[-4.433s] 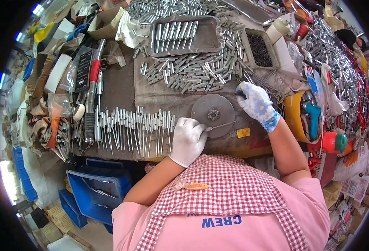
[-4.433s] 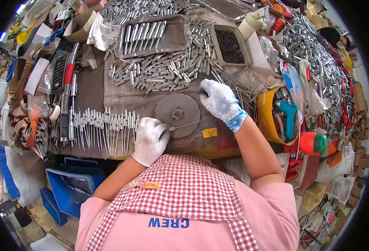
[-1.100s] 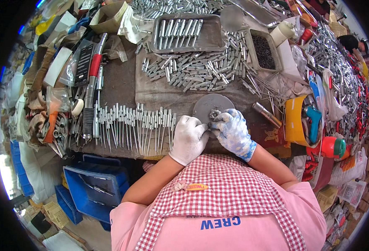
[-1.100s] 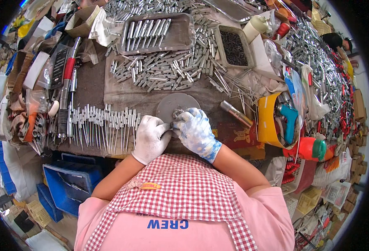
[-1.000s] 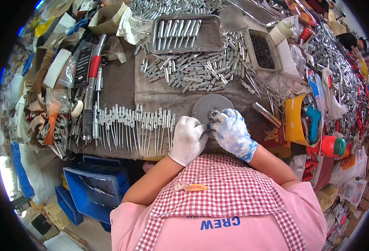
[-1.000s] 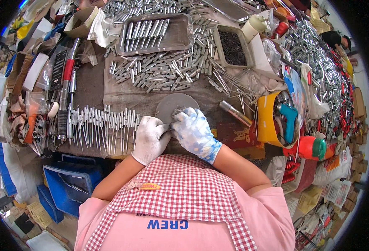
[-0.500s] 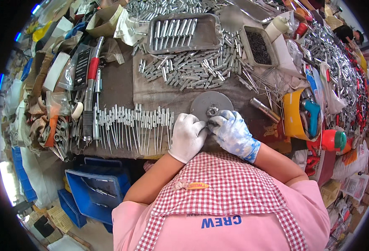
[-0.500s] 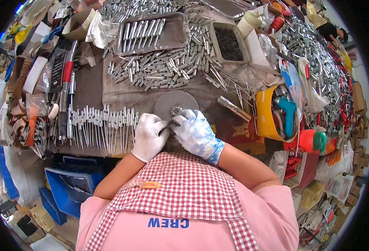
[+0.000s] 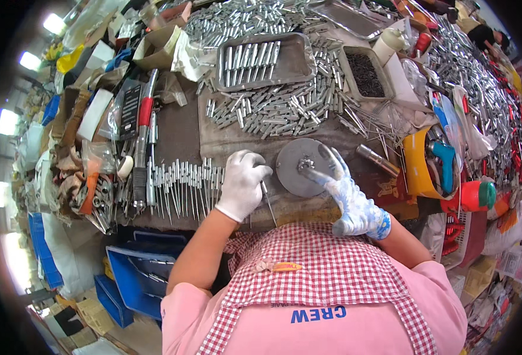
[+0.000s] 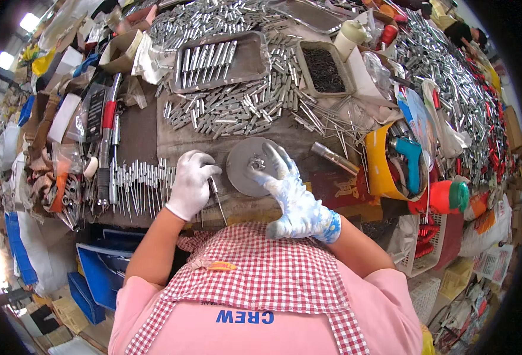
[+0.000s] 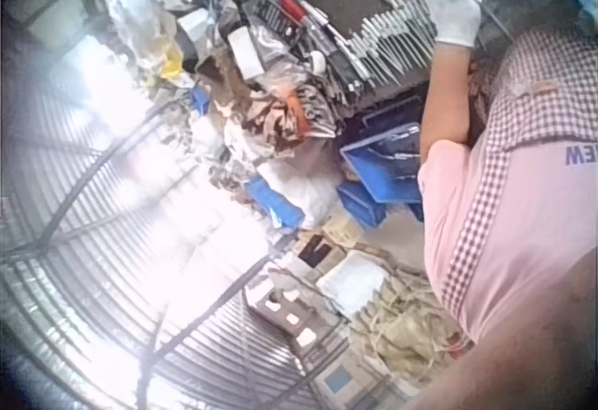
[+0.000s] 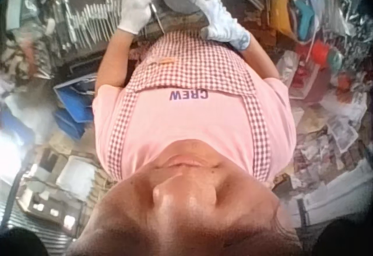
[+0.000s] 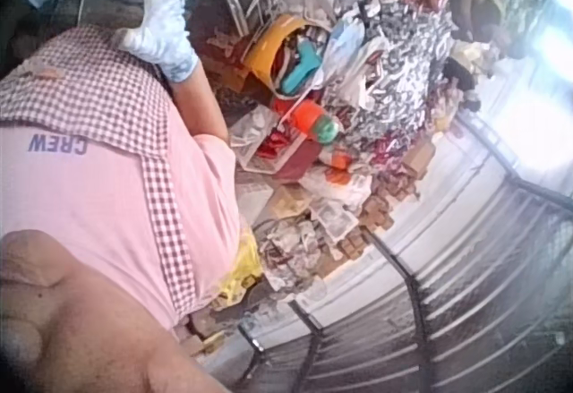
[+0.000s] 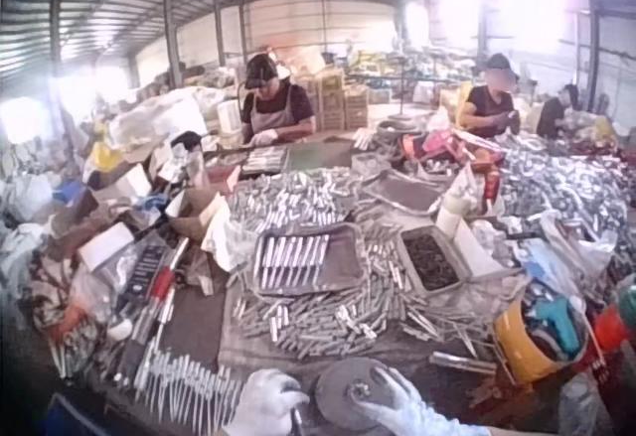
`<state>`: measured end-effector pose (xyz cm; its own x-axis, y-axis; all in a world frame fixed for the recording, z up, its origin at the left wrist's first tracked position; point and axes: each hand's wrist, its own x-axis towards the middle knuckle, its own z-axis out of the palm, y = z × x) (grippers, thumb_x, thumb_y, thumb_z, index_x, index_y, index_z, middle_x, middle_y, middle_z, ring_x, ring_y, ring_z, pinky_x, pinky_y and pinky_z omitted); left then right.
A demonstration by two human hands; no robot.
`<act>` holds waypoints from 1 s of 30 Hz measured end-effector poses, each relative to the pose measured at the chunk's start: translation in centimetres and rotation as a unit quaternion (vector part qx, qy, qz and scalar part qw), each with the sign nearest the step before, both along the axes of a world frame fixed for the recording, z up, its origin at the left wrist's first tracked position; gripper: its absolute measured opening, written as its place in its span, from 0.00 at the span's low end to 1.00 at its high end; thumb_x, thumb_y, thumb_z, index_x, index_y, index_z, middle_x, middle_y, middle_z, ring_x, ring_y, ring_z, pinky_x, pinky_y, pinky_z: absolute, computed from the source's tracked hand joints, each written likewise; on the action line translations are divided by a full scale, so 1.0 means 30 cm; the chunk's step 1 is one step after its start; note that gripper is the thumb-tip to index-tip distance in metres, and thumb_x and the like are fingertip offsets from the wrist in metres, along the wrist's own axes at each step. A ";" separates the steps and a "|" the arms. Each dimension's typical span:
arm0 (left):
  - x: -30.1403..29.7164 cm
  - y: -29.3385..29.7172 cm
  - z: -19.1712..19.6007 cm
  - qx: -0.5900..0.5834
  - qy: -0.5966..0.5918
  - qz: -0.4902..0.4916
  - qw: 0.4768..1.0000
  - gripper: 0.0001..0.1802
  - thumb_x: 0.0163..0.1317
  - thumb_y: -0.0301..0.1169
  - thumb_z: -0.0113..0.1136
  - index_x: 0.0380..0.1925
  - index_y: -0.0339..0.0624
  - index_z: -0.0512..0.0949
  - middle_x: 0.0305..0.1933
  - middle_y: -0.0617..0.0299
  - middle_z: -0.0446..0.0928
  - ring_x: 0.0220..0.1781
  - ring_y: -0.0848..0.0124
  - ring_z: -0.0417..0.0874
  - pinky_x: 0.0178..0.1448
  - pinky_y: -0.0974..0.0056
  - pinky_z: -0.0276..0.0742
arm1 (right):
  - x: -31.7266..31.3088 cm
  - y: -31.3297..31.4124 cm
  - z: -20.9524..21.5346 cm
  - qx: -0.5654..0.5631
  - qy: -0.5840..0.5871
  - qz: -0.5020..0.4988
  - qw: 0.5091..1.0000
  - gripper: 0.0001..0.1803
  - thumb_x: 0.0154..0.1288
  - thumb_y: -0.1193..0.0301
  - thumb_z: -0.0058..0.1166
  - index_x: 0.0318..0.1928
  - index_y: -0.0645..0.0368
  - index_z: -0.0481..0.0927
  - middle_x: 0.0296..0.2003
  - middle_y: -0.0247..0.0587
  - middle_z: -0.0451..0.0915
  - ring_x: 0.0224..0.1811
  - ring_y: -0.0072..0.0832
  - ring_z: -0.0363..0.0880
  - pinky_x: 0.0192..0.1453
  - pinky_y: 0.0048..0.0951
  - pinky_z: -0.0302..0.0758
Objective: The person assembles metal components by inserting thin metal pins into small metal pieces, pressing them on a round metal block using a cylindrical tool, and lining up the assembled parts on the table.
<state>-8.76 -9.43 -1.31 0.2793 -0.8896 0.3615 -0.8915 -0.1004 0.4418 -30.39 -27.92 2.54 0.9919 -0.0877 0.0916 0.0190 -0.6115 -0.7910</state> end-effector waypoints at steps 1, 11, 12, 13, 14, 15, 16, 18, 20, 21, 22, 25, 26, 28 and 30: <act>-0.018 -0.003 0.003 -0.031 0.017 0.034 0.999 0.15 0.47 0.20 0.58 0.37 0.40 0.83 0.43 0.54 0.78 0.54 0.52 0.76 0.63 0.51 0.70 | 0.006 0.007 0.006 -0.021 0.010 0.012 1.000 0.69 0.44 0.14 0.40 0.74 0.56 0.62 0.75 0.74 0.39 0.78 0.68 0.35 0.78 0.64 0.38; -0.160 -0.034 0.166 0.028 0.217 -0.167 0.961 0.20 0.47 0.27 0.72 0.43 0.38 0.81 0.38 0.53 0.83 0.41 0.55 0.86 0.43 0.55 0.81 | -0.021 0.024 -0.044 0.126 0.035 0.142 0.981 0.54 0.54 0.30 0.57 0.70 0.58 0.67 0.76 0.71 0.39 0.79 0.64 0.36 0.79 0.59 0.43; -0.167 -0.046 0.156 0.027 0.217 -0.172 0.960 0.20 0.47 0.27 0.72 0.43 0.38 0.81 0.38 0.53 0.83 0.41 0.55 0.86 0.43 0.55 0.81 | -0.008 0.027 -0.001 0.117 0.068 0.160 0.978 0.52 0.55 0.34 0.60 0.69 0.58 0.68 0.77 0.69 0.38 0.80 0.63 0.36 0.79 0.58 0.43; -0.177 -0.061 0.150 0.002 0.181 -0.176 0.968 0.22 0.46 0.28 0.73 0.44 0.38 0.81 0.38 0.54 0.83 0.41 0.56 0.86 0.43 0.56 0.81 | -0.009 0.038 0.007 0.059 0.058 0.140 0.987 0.46 0.55 0.42 0.65 0.68 0.57 0.71 0.76 0.64 0.49 0.78 0.59 0.47 0.78 0.53 0.52; -0.181 -0.078 0.148 -0.023 0.143 -0.180 0.973 0.24 0.46 0.29 0.73 0.46 0.39 0.80 0.38 0.55 0.83 0.41 0.56 0.85 0.44 0.56 0.81 | 0.011 0.028 0.041 0.057 0.058 0.137 0.987 0.46 0.55 0.42 0.65 0.68 0.57 0.71 0.76 0.64 0.49 0.78 0.59 0.47 0.78 0.53 0.52; -0.169 -0.106 0.161 -0.063 0.126 -0.177 0.974 0.30 0.44 0.31 0.74 0.52 0.40 0.79 0.41 0.56 0.83 0.44 0.56 0.84 0.48 0.55 0.80 | 0.047 0.005 0.095 0.073 0.069 0.098 0.990 0.43 0.55 0.45 0.66 0.67 0.57 0.73 0.73 0.61 0.56 0.76 0.56 0.53 0.77 0.50 0.56; -0.167 -0.142 0.177 -0.089 0.081 -0.131 0.984 0.32 0.44 0.32 0.74 0.53 0.39 0.77 0.44 0.55 0.81 0.48 0.55 0.81 0.53 0.53 0.78 | 0.073 -0.018 0.122 0.089 0.080 0.059 0.991 0.40 0.56 0.48 0.66 0.65 0.56 0.74 0.71 0.58 0.62 0.73 0.53 0.60 0.75 0.48 0.61; -0.130 -0.217 0.241 -0.099 0.066 -0.063 0.991 0.31 0.47 0.34 0.73 0.53 0.36 0.76 0.44 0.53 0.80 0.49 0.53 0.80 0.55 0.53 0.76 | 0.074 -0.125 0.083 -0.067 -0.029 -0.141 0.987 0.26 0.57 0.56 0.65 0.53 0.57 0.83 0.55 0.53 0.80 0.58 0.45 0.79 0.63 0.41 0.76; -0.031 -0.221 0.081 -0.059 0.021 0.087 0.994 0.28 0.51 0.35 0.72 0.51 0.35 0.76 0.43 0.51 0.79 0.47 0.52 0.80 0.54 0.53 0.76 | 0.082 -0.263 0.043 -0.151 0.020 -0.339 0.928 0.20 0.55 0.60 0.65 0.47 0.56 0.85 0.44 0.50 0.84 0.48 0.45 0.84 0.56 0.40 0.79; 0.007 -0.239 0.065 -0.021 0.014 0.109 0.994 0.27 0.53 0.35 0.71 0.52 0.34 0.76 0.42 0.50 0.80 0.47 0.53 0.80 0.54 0.53 0.76 | 0.066 -0.347 -0.009 -0.138 0.071 -0.378 0.913 0.19 0.55 0.61 0.65 0.45 0.56 0.85 0.43 0.50 0.85 0.47 0.47 0.84 0.56 0.42 0.79; 0.031 -0.263 0.047 0.019 0.011 0.131 0.991 0.26 0.53 0.35 0.71 0.51 0.35 0.77 0.42 0.51 0.80 0.48 0.54 0.80 0.56 0.54 0.76 | 0.068 -0.390 0.009 -0.265 0.168 -0.354 0.881 0.19 0.55 0.61 0.65 0.46 0.56 0.86 0.44 0.50 0.85 0.49 0.48 0.83 0.56 0.42 0.79; 0.059 -0.342 0.018 0.119 0.020 0.122 0.985 0.24 0.54 0.34 0.70 0.50 0.36 0.77 0.46 0.46 0.81 0.51 0.52 0.82 0.57 0.53 0.78 | 0.115 -0.429 -0.011 -0.223 0.260 -0.330 0.879 0.20 0.57 0.58 0.63 0.47 0.55 0.86 0.44 0.53 0.85 0.50 0.48 0.83 0.57 0.44 0.78; 0.062 -0.369 0.012 0.165 -0.001 0.130 0.978 0.22 0.55 0.32 0.69 0.48 0.37 0.76 0.45 0.46 0.81 0.51 0.52 0.82 0.57 0.53 0.78 | 0.129 -0.440 -0.038 -0.202 0.277 -0.319 0.884 0.20 0.57 0.58 0.62 0.47 0.55 0.86 0.43 0.53 0.85 0.50 0.48 0.83 0.57 0.45 0.78; 0.061 -0.393 0.007 0.211 -0.022 0.139 0.967 0.19 0.56 0.31 0.68 0.46 0.38 0.76 0.43 0.47 0.81 0.51 0.53 0.83 0.56 0.54 0.78 | 0.146 -0.464 -0.071 -0.216 0.259 -0.315 0.887 0.20 0.59 0.58 0.60 0.46 0.56 0.86 0.42 0.54 0.85 0.49 0.49 0.84 0.56 0.45 0.78; 0.051 -0.379 0.000 0.229 -0.086 0.154 0.957 0.08 0.60 0.28 0.61 0.38 0.42 0.74 0.41 0.50 0.81 0.47 0.55 0.84 0.50 0.56 0.81 | 0.182 -0.444 -0.018 -0.266 0.332 -0.267 0.865 0.19 0.60 0.59 0.58 0.46 0.57 0.86 0.42 0.55 0.85 0.48 0.50 0.84 0.54 0.45 0.79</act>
<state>-7.22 -20.81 -1.32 0.5242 -0.8514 0.0179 -0.8447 -0.5172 0.1375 -24.92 -41.24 2.01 0.6727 -0.6699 -0.3143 -0.7284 -0.6740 -0.1226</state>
